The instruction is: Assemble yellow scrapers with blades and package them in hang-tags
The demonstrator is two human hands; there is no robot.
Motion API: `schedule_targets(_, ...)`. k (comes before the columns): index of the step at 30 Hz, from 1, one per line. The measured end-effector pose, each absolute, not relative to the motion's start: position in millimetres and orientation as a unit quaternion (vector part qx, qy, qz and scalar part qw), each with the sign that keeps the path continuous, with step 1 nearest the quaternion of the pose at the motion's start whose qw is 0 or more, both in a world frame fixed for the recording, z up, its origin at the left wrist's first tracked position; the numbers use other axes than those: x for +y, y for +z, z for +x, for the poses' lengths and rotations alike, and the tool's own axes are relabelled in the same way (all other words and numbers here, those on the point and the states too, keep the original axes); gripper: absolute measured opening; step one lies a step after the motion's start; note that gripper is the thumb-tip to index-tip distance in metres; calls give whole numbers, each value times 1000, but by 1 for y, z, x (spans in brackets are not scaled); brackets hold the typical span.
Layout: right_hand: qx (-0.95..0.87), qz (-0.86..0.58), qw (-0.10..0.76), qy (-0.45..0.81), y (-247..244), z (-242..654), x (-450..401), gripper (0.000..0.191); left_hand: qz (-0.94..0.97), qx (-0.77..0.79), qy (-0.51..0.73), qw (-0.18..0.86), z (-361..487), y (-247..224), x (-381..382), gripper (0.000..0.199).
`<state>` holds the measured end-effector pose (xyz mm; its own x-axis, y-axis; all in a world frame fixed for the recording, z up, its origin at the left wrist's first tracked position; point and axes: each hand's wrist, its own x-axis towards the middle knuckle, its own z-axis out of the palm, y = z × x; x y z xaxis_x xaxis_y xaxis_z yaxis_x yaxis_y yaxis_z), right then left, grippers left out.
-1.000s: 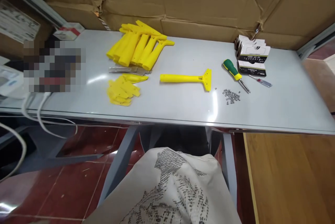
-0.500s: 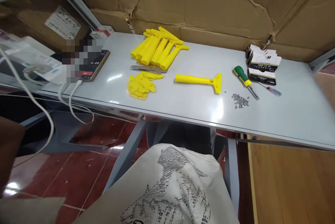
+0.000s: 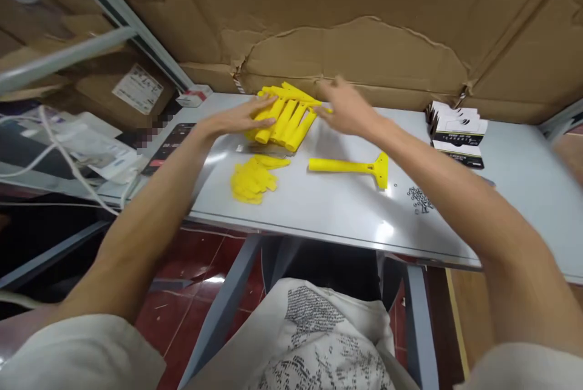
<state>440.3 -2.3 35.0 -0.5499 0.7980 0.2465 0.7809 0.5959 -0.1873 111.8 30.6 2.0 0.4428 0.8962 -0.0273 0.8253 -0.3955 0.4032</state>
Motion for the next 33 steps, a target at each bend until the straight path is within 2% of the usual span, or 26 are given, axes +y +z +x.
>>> schedule_targets(5, -903, -415, 30, 107, 9, 390, 12, 82, 816, 533, 141, 172, 118, -33, 56, 103)
schedule_targets(8, -897, -432, 40, 83, -3, 381, 18, 91, 809, 545, 135, 175, 121, -29, 63, 91)
schedule_targets(13, -890, -448, 56, 62, -3, 385, 16, 78, 787, 564, 130, 213, 122, -22, 66, 86)
schedule_targets(16, -882, -463, 86, -3, 11, 378, -6, 57, 787, 542, 195, 222, 117, -26, 67, 90)
schedule_targets(18, -899, -424, 105, -40, 20, 365, -22, 40, 784, 532, 244, 208, 113, -31, 67, 93)
schedule_targets(22, -947, -318, 33, -23, 21, 328, -43, 37, 761, 538, 324, 163, 110, -34, 65, 101)
schedule_targets(26, -947, -319, 41, -24, 9, 303, -46, 30, 745, 546, 373, 90, 105, -32, 59, 93)
schedule_targets(33, -938, -345, 39, -27, 12, 311, -43, 31, 704, 540, 461, 7, 103, -30, 52, 78)
